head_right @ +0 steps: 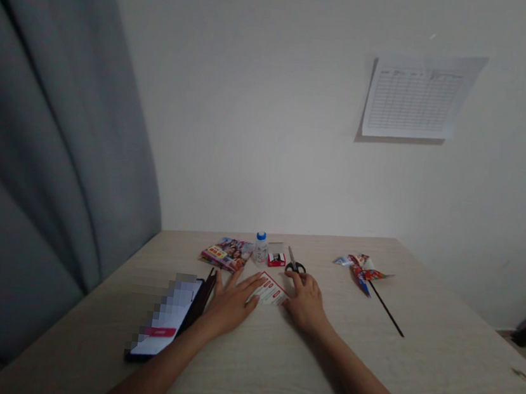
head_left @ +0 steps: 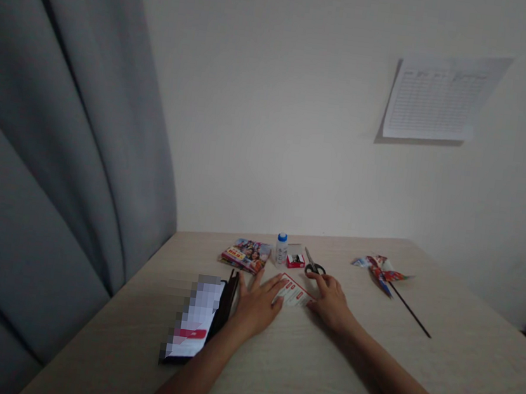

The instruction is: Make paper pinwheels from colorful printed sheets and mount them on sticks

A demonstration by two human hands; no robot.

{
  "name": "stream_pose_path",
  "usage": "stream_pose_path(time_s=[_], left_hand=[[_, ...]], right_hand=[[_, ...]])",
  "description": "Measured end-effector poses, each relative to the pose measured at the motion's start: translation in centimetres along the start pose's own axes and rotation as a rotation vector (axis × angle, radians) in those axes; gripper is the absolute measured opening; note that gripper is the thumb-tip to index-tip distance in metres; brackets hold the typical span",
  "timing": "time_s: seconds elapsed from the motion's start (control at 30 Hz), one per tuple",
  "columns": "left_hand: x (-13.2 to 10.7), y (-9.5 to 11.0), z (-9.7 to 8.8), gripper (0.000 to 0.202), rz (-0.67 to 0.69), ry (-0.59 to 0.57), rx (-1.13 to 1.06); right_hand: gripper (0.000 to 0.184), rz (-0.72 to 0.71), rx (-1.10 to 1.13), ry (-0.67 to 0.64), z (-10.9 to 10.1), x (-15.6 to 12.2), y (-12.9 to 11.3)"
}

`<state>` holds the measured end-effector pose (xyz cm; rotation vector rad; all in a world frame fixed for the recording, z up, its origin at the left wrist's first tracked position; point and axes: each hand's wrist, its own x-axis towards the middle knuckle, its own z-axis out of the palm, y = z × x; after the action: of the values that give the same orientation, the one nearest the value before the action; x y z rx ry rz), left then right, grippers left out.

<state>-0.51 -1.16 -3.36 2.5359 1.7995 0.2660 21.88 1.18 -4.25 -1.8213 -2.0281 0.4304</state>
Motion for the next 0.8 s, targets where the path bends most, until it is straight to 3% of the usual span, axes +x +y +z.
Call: stream_pose_path(time_s=[0.2,0.53,0.8], left_hand=[[-0.1,0.2,-0.2,0.051,-0.013,0.014,-0.003],[-0.2,-0.1,0.5,0.051,-0.002,0.038,-0.007],[-0.2,-0.1,0.5,0.051,0.014,0.056,-0.033]], right_hand=[[0.076,0.012,-0.062,0.058,-0.5,0.2,1.3],[0.077,0.03,-0.066,0.013,-1.0,0.7,2.3],[0.056,-0.043,0.005,-0.009,-1.0,0.4,2.2]])
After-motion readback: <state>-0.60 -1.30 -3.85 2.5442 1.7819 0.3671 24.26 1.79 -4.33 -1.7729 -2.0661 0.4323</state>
